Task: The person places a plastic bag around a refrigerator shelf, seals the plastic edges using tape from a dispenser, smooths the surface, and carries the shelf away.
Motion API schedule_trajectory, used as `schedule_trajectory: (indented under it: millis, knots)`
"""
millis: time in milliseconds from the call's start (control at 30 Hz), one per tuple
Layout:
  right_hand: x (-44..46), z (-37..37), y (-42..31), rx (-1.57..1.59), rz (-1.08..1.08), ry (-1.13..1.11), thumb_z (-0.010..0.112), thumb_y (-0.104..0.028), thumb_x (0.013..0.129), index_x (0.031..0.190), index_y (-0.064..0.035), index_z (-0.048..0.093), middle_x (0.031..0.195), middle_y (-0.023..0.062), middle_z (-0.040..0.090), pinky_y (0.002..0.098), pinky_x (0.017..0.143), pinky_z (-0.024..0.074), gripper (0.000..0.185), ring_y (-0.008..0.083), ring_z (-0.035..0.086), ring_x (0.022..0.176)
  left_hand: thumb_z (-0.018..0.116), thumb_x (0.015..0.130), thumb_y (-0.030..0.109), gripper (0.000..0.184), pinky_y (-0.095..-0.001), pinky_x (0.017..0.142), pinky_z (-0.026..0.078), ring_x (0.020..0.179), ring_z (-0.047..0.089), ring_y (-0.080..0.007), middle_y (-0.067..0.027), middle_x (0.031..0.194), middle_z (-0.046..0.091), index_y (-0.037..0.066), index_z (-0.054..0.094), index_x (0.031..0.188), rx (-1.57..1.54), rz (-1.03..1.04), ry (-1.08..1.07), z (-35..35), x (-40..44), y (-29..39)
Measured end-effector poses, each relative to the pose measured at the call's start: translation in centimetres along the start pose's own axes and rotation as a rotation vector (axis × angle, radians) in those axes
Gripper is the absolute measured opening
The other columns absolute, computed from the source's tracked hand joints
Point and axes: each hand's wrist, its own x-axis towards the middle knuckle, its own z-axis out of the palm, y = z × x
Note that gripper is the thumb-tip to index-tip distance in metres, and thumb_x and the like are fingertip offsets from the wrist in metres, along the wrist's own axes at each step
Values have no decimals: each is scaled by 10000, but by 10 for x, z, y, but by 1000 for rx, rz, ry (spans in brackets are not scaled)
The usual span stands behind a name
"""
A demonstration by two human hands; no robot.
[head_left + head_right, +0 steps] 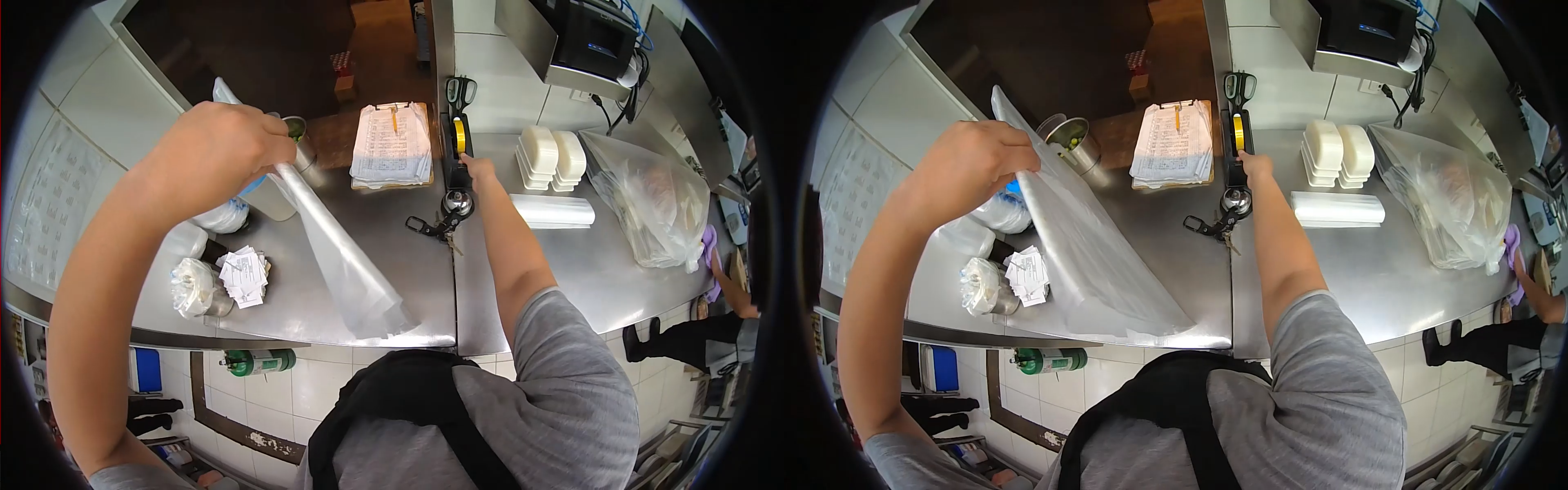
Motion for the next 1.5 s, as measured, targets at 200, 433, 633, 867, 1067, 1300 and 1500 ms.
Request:
schedule_trajectory:
  millis: [200, 433, 633, 867, 1067, 1300, 1500]
  knots:
    - [-46, 7, 13, 227, -258, 35, 679, -219, 881, 790, -51, 645, 798, 32, 620, 264, 722, 411, 194, 114, 526, 755, 627, 689, -3, 121, -379, 648, 502, 763, 621, -281, -75, 779, 621, 50, 635, 798, -40, -32, 35, 1, 6, 3]
    - [-53, -2, 26, -344, -237, 254, 718, -294, 825, 744, -62, 680, 732, 70, 647, 370, 610, 457, 249, 196, 583, 645, 652, 721, 35, 98, -380, 669, 510, 780, 626, -272, -68, 805, 627, 58, 650, 817, -24, -66, -51, -2, 10, 4]
    - [-76, -18, 16, -884, -331, 462, 706, -360, 806, 825, -91, 718, 974, 100, 678, 453, 788, 490, 270, 293, 627, 965, 656, 741, 72, 107, -375, 693, 515, 814, 630, -258, -58, 816, 633, 84, 659, 848, 6, -39, -36, 5, 14, 0]
    - [-184, -43, -17, 430, -184, -74, 579, -310, 944, 891, -94, 620, 830, 3, 563, 324, 657, 452, 226, 137, 529, 742, 678, 814, 261, 175, -375, 723, 505, 871, 622, -252, -50, 853, 666, 129, 673, 929, -190, 33, 14, 3, 12, 5]
    - [-381, -41, -63, 993, 2, -930, 489, -385, 977, 930, -154, 589, 760, -44, 453, 240, 590, 384, 256, 104, 417, 665, 724, 773, 299, 294, -401, 702, 487, 821, 627, -329, -100, 874, 667, 88, 657, 967, -483, 250, -70, -4, 31, 36]
    - [-464, -21, -64, 1054, -73, -1006, 393, -422, 1003, 1010, -198, 636, 948, -17, 457, 216, 572, 370, 331, 107, 391, 730, 792, 691, 249, 324, -369, 704, 487, 816, 629, -295, -64, 875, 670, 99, 657, 943, -650, 504, 88, 5, 33, 51]
    - [-495, -23, -53, 1019, -179, -839, 454, -374, 990, 976, -168, 635, 926, -38, 516, 220, 569, 367, 275, 103, 420, 745, 789, 672, 336, 335, -352, 646, 467, 770, 608, -261, -37, 803, 632, 115, 643, 877, -495, 564, 282, 5, 26, 76]
